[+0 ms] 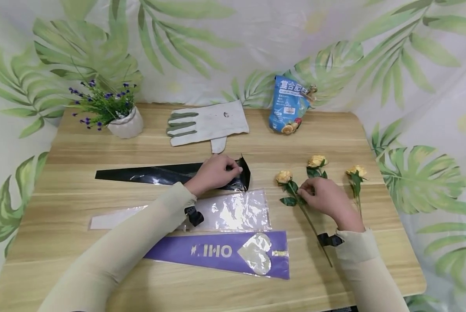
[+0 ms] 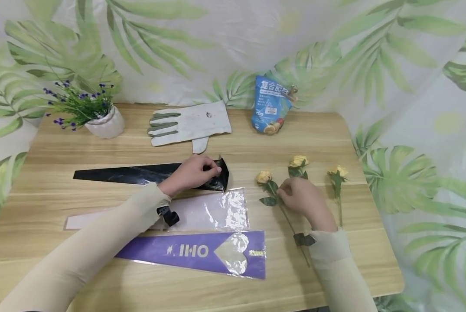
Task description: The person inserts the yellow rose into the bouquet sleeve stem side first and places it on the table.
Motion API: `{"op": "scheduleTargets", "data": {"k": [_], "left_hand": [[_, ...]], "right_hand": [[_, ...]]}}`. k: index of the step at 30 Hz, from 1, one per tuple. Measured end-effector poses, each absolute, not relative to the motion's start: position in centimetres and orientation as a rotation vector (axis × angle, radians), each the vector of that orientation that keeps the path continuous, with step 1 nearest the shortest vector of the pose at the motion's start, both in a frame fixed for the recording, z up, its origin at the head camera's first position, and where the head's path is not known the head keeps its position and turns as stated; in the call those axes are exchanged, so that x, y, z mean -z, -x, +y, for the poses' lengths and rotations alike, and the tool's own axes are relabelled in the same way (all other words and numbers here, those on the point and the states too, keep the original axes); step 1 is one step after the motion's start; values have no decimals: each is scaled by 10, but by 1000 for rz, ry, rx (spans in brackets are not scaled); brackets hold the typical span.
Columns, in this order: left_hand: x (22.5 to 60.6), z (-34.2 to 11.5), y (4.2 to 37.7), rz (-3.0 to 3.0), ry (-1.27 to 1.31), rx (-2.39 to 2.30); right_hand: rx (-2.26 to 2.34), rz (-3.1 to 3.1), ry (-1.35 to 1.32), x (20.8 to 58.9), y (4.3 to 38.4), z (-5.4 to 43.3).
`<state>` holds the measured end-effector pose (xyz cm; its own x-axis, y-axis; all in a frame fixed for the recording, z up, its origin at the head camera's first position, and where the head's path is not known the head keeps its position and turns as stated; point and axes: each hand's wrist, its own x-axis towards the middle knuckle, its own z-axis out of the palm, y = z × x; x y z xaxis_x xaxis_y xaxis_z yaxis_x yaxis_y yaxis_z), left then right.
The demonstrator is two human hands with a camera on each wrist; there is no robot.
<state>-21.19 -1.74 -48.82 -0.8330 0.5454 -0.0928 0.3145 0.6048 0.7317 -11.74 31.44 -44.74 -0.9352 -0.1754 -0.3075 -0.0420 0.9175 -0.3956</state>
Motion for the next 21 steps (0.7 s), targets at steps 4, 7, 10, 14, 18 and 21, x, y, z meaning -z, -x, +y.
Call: {"op": "scheduleTargets", "data": {"k": [4,7,10,14,18,21], "left_hand": [[489,-20,213,2541,-679,-1068],[489,-20,213,2548,-677,-1070],[490,-19,213,2537,-693,-1070],[490,-16,213,2531,-707,-1075],[491,-17,213,2535,-699,-1078],[490,-16,213,2527,-700,-1074]], "right_hand": [[548,2726,240,448,117,311],[547,2713,328,450,117,307],[556,2738,355,451,112,305],[557,2833,341,449,107,301],[531,2830,356,450,107,295],[568,2768,370,456,111,295]]}}
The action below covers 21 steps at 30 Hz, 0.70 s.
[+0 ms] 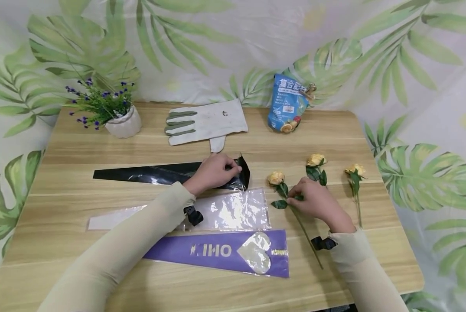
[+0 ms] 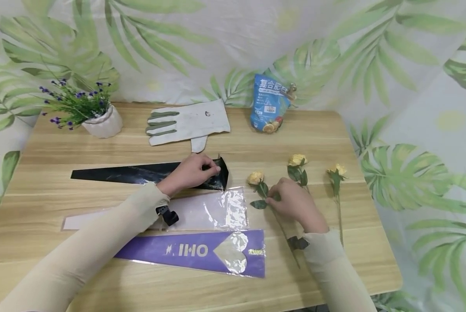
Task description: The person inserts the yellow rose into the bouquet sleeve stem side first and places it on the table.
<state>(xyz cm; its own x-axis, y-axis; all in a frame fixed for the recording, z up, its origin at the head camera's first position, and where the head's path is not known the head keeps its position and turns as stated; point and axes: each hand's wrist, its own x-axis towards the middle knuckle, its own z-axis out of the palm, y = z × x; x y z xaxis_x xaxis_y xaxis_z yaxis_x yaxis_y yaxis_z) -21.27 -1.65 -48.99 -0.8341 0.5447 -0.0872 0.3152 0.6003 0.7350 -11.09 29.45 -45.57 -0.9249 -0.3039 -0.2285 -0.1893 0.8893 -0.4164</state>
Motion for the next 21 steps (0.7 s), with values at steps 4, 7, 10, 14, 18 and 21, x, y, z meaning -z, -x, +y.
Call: {"op": "scheduleTargets", "data": {"k": [4,7,10,14,18,21], "left_hand": [[488,-14,212,2508,-701,-1062],[487,-14,213,2491,-708,-1078],[488,-16,214,2488,-690,-1105],[489,-21,213,2492,-636,-1126],[488,-21,212,2462,-622,-1160],[486,-22,211,2437,-606,-1179]], "right_hand": [[821,2703,312,450,115,307],[1243,2660,155,421,116,318],[1928,2493,51,391,123,317],[2598,2213,78,378,140,297],[2648,2348,-78,389,150,281],[2503,2546,-235,401,153,277]]}}
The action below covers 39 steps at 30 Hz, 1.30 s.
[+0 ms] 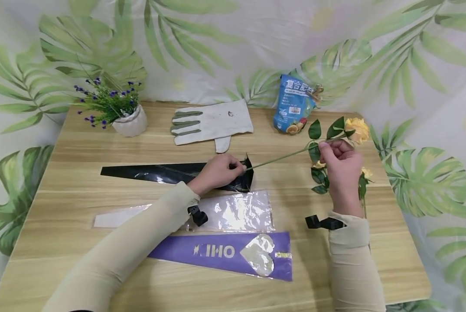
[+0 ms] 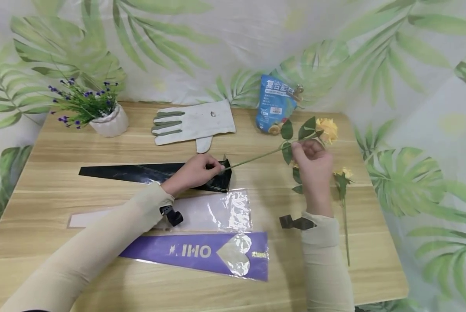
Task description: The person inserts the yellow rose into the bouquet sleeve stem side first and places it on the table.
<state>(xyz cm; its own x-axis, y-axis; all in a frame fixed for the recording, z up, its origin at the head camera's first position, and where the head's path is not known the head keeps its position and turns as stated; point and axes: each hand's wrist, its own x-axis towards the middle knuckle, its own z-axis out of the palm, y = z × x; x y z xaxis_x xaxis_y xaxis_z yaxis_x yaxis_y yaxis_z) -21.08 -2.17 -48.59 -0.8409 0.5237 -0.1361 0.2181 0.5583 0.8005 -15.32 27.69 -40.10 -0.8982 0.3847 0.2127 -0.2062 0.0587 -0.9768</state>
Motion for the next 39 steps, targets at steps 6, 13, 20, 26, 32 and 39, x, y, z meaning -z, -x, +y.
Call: {"op": "scheduleTargets", "data": {"k": [6,13,20,26,32,39], "left_hand": [[484,-21,209,2434,-588,-1212],[481,-23,207,2482,-594,-1237],[483,-19,207,2439,-610,-1279],[484,-13,204,2448,-648,-1275],[485,-11,204,2483,-638,-1229],[479,-9,206,2514,-680,-1238]], "right_hand": [[-1511,-2188,251,413,150,275],[-1364,-2227,289,402,143,265],[-1478,-2180,214,414,145,269],[-1724,-2158,148,447,151,270],[-2036,-1857,80,467,155,269],[-2054,-1806,32,471,158,271]]}}
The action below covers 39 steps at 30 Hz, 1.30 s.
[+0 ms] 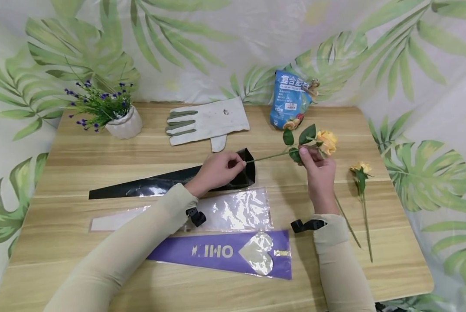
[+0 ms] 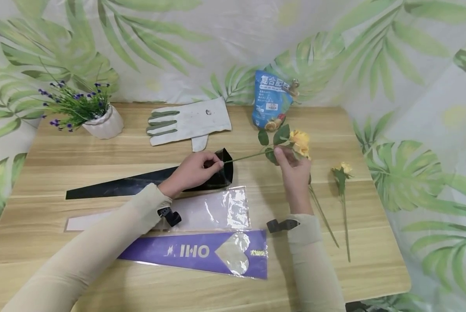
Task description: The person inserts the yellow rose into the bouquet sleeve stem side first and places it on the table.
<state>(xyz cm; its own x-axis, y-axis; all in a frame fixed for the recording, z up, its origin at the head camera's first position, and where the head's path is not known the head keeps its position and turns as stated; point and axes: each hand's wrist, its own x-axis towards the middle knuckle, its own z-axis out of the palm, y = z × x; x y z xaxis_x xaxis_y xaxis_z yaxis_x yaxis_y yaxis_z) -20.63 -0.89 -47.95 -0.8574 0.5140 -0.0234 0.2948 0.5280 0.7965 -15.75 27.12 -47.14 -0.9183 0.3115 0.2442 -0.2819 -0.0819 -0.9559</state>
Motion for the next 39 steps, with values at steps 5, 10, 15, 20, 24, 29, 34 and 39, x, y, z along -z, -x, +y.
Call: {"op": "scheduleTargets", "data": {"k": [5,10,15,20,24,29,34,39], "left_hand": [[475,-6,207,2591,-762,-1210],[474,-7,208,2603,-763,-1188],[473,-7,210,2606,-766,-1189],[472,-5,210,2615,-780,-1200],[469,-5,207,2642,-809,-1179],[462,-5,203,2686,-845,-1150],[452,-2,198,2753,-893,-1099],[445,-1,192,2816,-935,-1056]], "right_hand": [[-2126,-1873,45,478,155,263],[-2256,-1752,74,480,154,257],[-2281,-1654,77,479,158,252],[-2302,-1735,89,483,155,244],[-2352,-1713,139,486,151,236],[-2379,-1763,144,489,148,227],[-2328,-1915,163,489,145,219],[-2261,-1999,196,489,144,212]]}}
